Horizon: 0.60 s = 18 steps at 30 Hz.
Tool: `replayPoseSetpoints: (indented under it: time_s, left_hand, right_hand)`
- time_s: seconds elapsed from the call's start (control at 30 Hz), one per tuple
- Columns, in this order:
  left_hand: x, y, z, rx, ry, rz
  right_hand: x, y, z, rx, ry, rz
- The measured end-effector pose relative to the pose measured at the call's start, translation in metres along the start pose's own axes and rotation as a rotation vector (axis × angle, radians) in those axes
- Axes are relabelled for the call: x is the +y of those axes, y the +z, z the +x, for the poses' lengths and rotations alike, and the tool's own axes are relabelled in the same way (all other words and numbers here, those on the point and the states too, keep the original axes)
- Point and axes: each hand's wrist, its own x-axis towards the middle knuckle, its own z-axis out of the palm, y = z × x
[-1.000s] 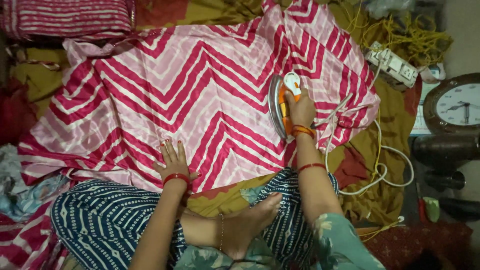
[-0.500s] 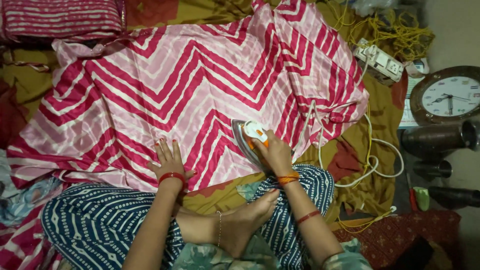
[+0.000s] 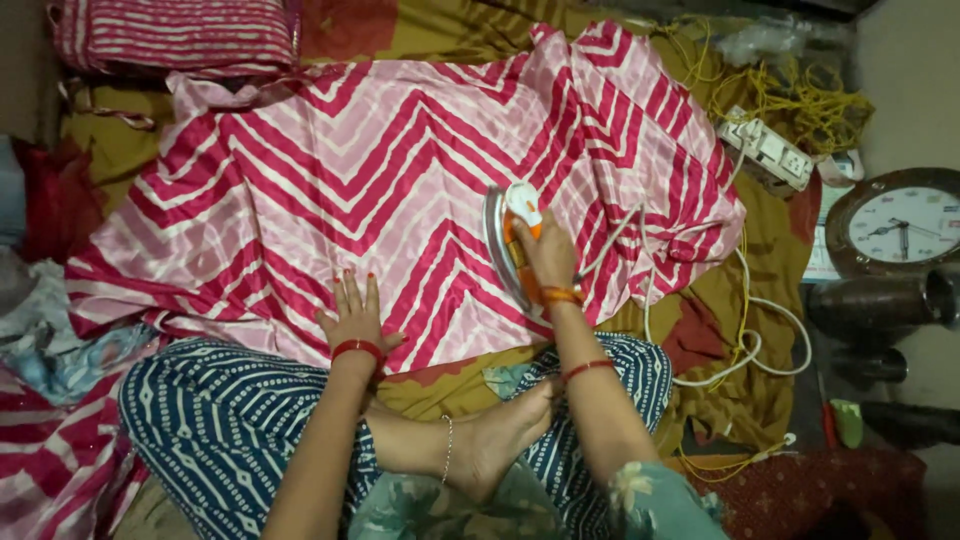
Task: Ironing a pink and white chevron patterned cloth while sitting on a floor or bed.
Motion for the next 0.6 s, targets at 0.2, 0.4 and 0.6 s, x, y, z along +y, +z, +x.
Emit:
replayPoseSetpoints:
  time_s: [0.2, 0.4, 0.6]
  left_hand:
    - [-0.033, 0.006, 0.012, 0.017, -0.112, -0.186]
    - [-0.028, 0.008, 0.016, -0.077, -0.176, -0.06]
    - [-0.026, 0.0, 0.017, -0.13, -0.169, -0.021]
  right_hand:
    - [-0.023, -0.021, -0.063, -0.246, -0.097, -0.019]
    - [-0.03, -0.021, -0.087, -0.267, -0.207, -0.081]
    - [-0.032, -0.004, -0.051, -0.205, -0.234, -0.098]
